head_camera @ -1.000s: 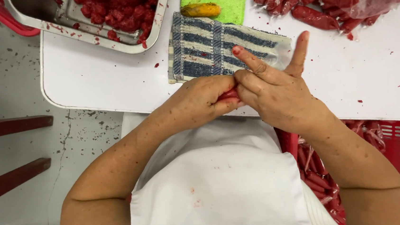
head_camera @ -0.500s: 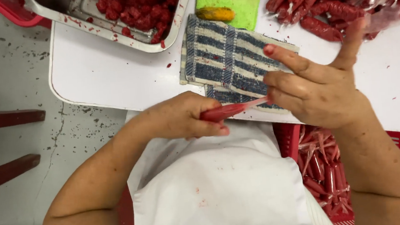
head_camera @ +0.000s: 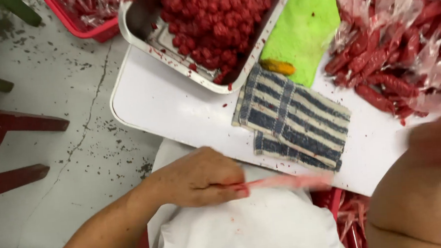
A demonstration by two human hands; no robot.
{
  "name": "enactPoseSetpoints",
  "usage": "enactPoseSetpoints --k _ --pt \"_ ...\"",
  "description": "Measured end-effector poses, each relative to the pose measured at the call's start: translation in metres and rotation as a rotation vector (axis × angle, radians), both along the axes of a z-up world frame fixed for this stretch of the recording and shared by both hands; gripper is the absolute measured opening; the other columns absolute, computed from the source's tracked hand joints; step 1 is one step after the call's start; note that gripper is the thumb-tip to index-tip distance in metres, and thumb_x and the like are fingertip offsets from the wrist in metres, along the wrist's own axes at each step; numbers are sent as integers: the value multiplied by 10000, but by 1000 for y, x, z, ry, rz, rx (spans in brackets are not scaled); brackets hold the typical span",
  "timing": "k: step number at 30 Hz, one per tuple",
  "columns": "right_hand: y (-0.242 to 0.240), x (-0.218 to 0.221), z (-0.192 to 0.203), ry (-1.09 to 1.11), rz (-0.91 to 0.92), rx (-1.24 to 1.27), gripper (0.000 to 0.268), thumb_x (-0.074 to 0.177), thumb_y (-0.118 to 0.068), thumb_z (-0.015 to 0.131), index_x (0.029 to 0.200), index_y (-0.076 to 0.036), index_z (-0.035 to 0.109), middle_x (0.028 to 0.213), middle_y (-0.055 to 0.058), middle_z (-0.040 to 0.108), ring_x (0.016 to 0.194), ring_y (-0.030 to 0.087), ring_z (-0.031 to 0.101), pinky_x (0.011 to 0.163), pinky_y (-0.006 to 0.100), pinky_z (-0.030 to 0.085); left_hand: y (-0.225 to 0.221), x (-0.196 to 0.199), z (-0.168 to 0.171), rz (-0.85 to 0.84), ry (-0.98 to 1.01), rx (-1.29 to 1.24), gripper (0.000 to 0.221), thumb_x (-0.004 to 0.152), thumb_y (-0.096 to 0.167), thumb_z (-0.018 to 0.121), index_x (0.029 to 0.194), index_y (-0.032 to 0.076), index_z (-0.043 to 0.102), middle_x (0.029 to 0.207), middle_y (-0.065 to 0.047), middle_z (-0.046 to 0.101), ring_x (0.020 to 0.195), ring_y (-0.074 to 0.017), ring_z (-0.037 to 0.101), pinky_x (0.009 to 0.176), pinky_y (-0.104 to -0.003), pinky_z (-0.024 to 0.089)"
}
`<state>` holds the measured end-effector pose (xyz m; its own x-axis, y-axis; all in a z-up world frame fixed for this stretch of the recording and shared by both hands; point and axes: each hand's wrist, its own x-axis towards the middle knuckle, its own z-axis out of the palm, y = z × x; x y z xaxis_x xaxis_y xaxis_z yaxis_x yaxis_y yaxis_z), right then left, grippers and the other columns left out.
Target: Manually separating, twisting, and piling red sausage links at a production table
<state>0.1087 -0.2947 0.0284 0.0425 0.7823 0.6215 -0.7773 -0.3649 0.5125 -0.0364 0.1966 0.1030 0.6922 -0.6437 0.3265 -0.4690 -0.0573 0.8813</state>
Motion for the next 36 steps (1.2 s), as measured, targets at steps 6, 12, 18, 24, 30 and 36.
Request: enactPoseSetpoints --k 6,12,18,24,30,36 --pt "215 103 66 1164 555 388 592 1020 -446 535 1520 -196 341 1505 126 364 1330 366 238 1039 636 125 -17 10 -27 -14 102 -617 203 974 90 622 779 33 618 549 -49 491 445 -230 470 462 -328 425" --pt "264 -28 60 2397 1879 1336 747 961 -136 600 1578 32 213 1619 263 302 1501 468 311 1242 662 203 -53 36 -31 228 682 -523 427 1021 243 567 635 60 565 366 -39 478 310 -142 505 363 -222 433" --pt "232 -65 58 1975 2484 1865 421 994 -381 507 689 -100 438 619 101 480 625 345 649 1097 572 400 -88 40 -45 32 619 -683 179 915 99 741 946 63 568 755 6 531 737 -84 520 652 -245 444" --pt "216 -68 66 2135 1998 1578 321 914 -245 558 687 -22 601 612 97 541 536 260 517 507 406 493 -106 62 8 262 -72 -360 596 951 286 727 1439 9 526 1501 -187 467 1460 -321 396 1240 -444 294" --pt "177 -76 86 2297 1364 1488 483 1092 -322 310 723 -43 449 672 94 633 647 227 660 714 344 582 -160 80 8 196 12 -523 122 1047 108 549 1023 82 665 1188 -175 686 1160 -251 635 916 -320 578" --pt "156 -86 55 2126 2066 1627 319 982 -128 482 683 -28 532 608 104 524 538 242 549 529 351 504 -168 78 13 66 509 -796 209 1014 199 583 924 12 613 634 -128 619 446 -138 598 370 -244 527"
